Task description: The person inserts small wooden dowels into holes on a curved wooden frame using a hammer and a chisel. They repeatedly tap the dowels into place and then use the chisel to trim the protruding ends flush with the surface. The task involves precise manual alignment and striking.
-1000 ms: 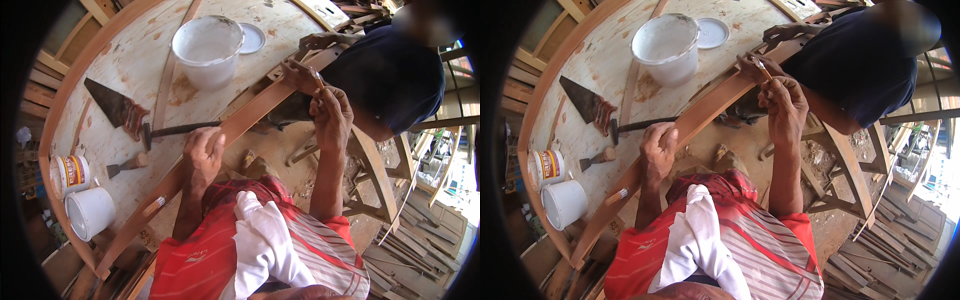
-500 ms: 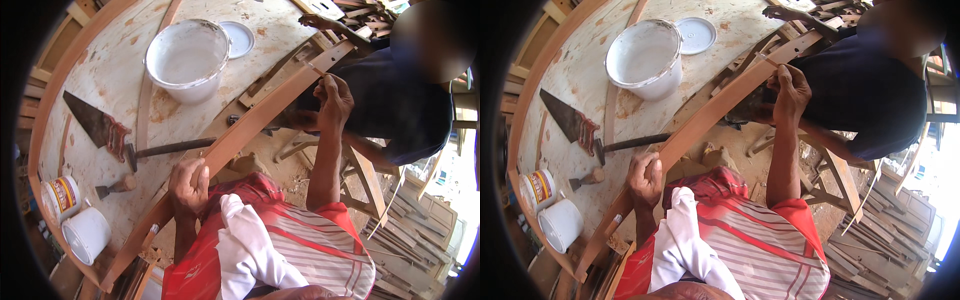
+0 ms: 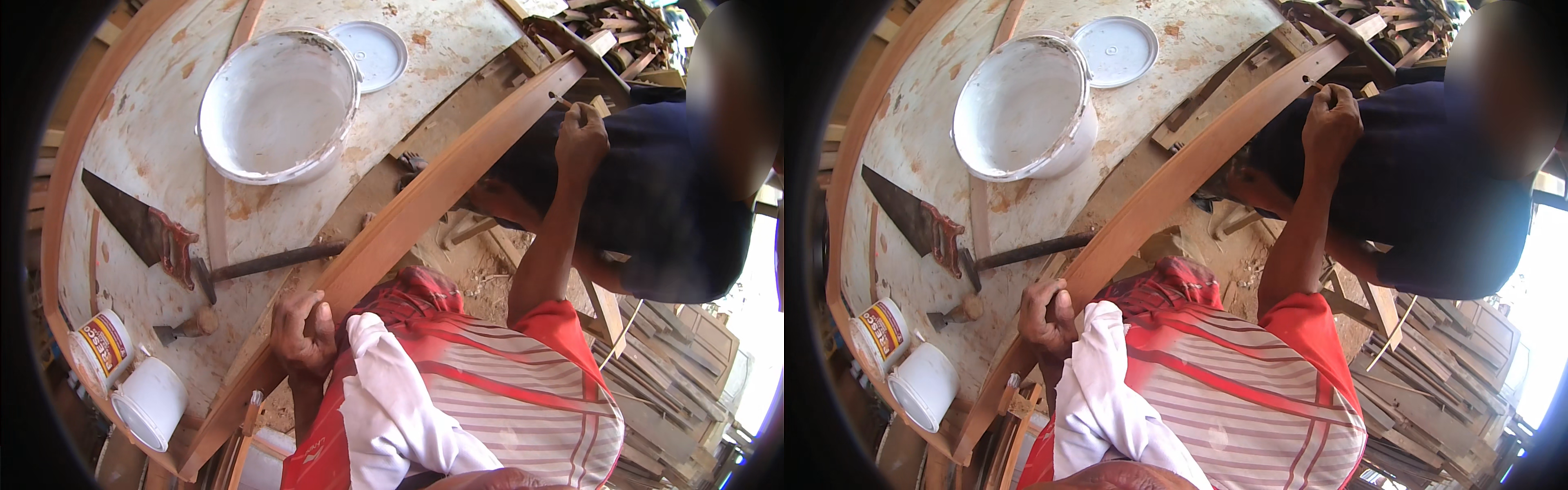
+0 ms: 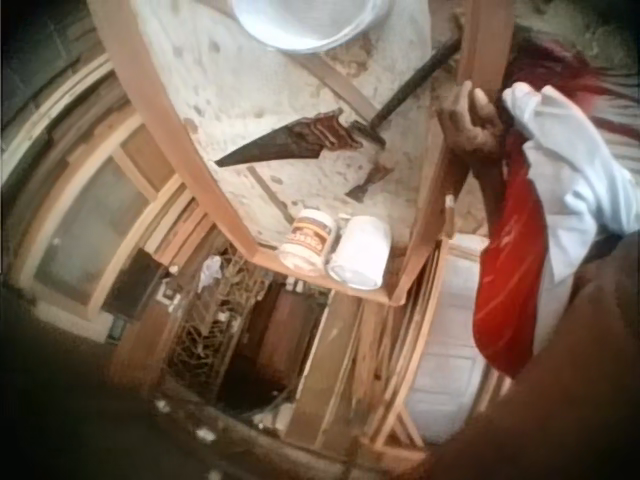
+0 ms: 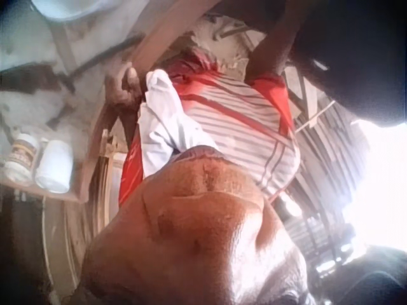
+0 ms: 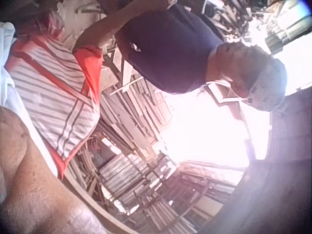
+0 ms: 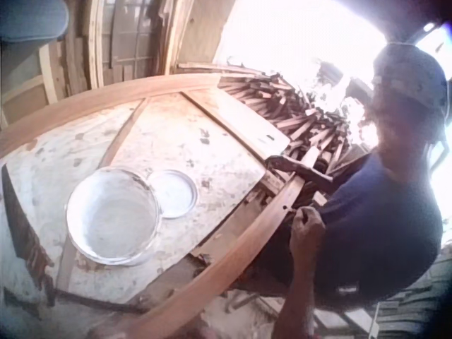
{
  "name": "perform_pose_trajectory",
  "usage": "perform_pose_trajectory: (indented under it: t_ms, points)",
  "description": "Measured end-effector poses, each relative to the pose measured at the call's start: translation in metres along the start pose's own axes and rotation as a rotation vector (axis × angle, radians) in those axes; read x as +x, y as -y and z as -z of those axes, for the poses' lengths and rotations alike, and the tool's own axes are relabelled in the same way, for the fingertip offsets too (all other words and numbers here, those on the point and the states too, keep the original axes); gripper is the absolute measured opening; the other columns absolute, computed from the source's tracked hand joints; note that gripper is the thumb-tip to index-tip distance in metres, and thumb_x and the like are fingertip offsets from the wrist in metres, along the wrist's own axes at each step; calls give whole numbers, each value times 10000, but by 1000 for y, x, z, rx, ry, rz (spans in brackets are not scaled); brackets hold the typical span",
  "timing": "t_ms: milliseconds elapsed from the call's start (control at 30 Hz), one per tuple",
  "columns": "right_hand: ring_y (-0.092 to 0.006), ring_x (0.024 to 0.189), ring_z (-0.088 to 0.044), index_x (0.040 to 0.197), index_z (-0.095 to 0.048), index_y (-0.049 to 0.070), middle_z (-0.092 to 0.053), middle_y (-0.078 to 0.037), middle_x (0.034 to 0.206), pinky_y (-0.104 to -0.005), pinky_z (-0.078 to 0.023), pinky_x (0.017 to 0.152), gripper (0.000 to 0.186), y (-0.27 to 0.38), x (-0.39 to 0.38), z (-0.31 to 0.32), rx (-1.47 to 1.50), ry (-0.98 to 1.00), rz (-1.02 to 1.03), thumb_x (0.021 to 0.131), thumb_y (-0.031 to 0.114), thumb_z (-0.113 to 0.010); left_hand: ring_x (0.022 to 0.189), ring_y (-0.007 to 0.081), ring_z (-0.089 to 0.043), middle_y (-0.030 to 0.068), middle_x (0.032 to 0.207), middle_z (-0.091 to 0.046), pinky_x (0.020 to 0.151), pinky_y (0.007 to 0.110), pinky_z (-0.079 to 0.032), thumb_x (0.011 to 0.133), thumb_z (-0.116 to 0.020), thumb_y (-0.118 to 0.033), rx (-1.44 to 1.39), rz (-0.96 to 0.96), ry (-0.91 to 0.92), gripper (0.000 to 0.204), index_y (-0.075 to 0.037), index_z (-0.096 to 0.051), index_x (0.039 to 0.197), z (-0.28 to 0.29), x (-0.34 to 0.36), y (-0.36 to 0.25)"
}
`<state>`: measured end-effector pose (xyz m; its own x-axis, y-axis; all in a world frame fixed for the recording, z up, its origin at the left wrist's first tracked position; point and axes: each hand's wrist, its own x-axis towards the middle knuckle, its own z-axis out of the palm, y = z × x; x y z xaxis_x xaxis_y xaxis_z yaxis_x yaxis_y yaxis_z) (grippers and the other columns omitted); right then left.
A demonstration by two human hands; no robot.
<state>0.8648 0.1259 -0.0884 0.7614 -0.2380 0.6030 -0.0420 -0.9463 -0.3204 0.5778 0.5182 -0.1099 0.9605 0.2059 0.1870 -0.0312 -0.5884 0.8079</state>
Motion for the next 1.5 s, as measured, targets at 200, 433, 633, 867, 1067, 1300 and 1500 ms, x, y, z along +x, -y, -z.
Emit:
perform_pose_trajectory:
  t_ms: [200,433,633,867,1067,1300,1500]
  points:
    - [-381,849,-703,957,-728,4,-728,-187,909,-466,-543,790,157,-23,9,-21,-65,31,136,936,148,-667,890,322,-682,147,971,-705,823,409,-550,959,-670,-111,29,-15,-12,136,-10,-693,1046,-2,3,1]
    - [-394,863,-697,956,-730,5,-721,-193,903,-497,-529,826,200,-21,20,-36,-168,151,78,949,187,-649,896,331,-673,134,976,-696,827,425,-546,936,-693,-117,29,16,-4,140,-26,-691,1043,-3,4,1]
    - [-424,904,-690,1004,-727,-4,-711,-240,925,-514,-520,842,230,-7,22,-32,-213,274,174,967,200,-628,873,306,-677,141,963,-709,812,401,-546,973,-662,-131,49,-8,-3,150,-2,-688,1045,-3,4,2]
    - [-401,894,-709,1028,-724,-11,-723,-247,938,-489,-535,827,237,2,27,-11,-169,414,100,978,197,-623,882,305,-681,140,967,-707,818,405,-548,975,-661,-134,32,-6,7,151,-4,-687,1047,-2,4,2]
    - [-244,697,-733,1026,-737,7,-735,-148,798,-400,-549,729,223,15,29,20,-65,349,-69,984,203,-639,885,323,-673,132,967,-699,814,422,-552,955,-687,-150,8,22,1,150,-29,-684,1044,-3,4,2]
    - [-161,634,-709,1070,-759,37,-718,-98,708,-339,-552,684,276,2,33,13,-10,336,-125,988,277,-651,888,320,-676,132,969,-706,814,419,-553,961,-683,-148,15,31,5,149,-28,-680,1049,-3,4,1]
    - [-263,765,-737,1057,-735,40,-738,-151,858,-383,-554,783,227,-12,38,-1,-158,293,178,978,226,-631,890,316,-678,130,971,-710,816,416,-554,965,-682,-149,29,52,3,147,-26,-677,1046,-2,4,-2]
